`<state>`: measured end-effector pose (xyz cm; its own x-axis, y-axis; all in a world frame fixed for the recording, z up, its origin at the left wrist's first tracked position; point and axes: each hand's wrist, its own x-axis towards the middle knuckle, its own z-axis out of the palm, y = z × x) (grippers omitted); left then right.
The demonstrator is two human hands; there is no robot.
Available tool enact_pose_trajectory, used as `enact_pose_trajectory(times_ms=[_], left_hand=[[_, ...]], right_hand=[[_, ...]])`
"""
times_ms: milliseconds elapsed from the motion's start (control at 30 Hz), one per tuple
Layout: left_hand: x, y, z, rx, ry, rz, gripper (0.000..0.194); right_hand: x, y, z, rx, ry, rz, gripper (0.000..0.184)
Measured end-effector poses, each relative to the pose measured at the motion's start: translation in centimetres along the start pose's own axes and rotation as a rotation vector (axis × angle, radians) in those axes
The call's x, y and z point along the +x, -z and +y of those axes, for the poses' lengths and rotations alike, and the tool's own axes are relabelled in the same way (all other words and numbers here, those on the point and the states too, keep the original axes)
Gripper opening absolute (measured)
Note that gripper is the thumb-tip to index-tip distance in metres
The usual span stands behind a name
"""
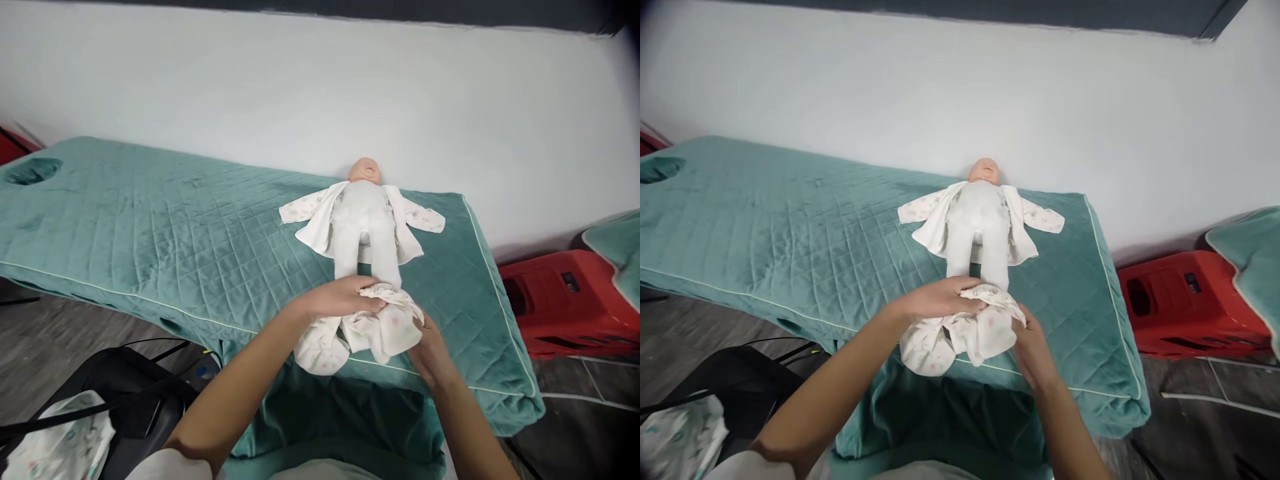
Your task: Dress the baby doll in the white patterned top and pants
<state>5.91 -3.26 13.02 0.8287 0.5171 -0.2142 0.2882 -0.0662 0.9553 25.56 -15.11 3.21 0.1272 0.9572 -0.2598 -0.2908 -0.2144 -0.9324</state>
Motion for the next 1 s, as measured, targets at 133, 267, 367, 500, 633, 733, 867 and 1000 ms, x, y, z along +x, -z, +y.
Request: enact_pose_trajectory(times_ms=[133, 267, 367, 500, 633, 733, 867, 1000], left_hand=[[0.6, 0.9, 0.3, -0.254, -0.007, -0.076, 0.047], [2.1, 1.5, 0.5, -0.257, -0.023, 0.011, 0.04], [3.4, 2.1, 0.8, -0.176, -0.062, 0.113, 0.038], [5.3, 2.9, 0.8, -0.019, -0.168, 0.208, 0.033], [7.3, 3.6, 0.0, 0.085, -0.251, 0.321, 0.029], [7.9, 4.1, -0.4, 0.126, -0.274, 0.441, 0.027], [7.3, 4.8, -1.2, 0.107, -0.282, 0.572, 0.024], [6.3, 5.5, -3.2, -0.031, -0.234, 0.623, 0.024]], right_hand=[[1.1, 0.7, -0.5, 0.07, 0.006, -0.023, 0.056], [2.3, 1.2, -1.4, 0.077, 0.017, -0.004, 0.059], [3.1, 1.3, -1.7, 0.03, 0.008, 0.062, 0.052], [4.9, 1.4, -1.8, -0.066, 0.09, 0.116, 0.048], [7.6, 1.0, -2.7, -0.318, 0.323, 0.198, 0.038], [9.9, 0.2, -3.7, -0.441, 0.44, 0.267, 0.031], [12.2, -0.9, -4.1, -0.53, 0.503, 0.394, 0.023], [13.0, -1.4, -3.4, -0.58, 0.497, 0.411, 0.018]])
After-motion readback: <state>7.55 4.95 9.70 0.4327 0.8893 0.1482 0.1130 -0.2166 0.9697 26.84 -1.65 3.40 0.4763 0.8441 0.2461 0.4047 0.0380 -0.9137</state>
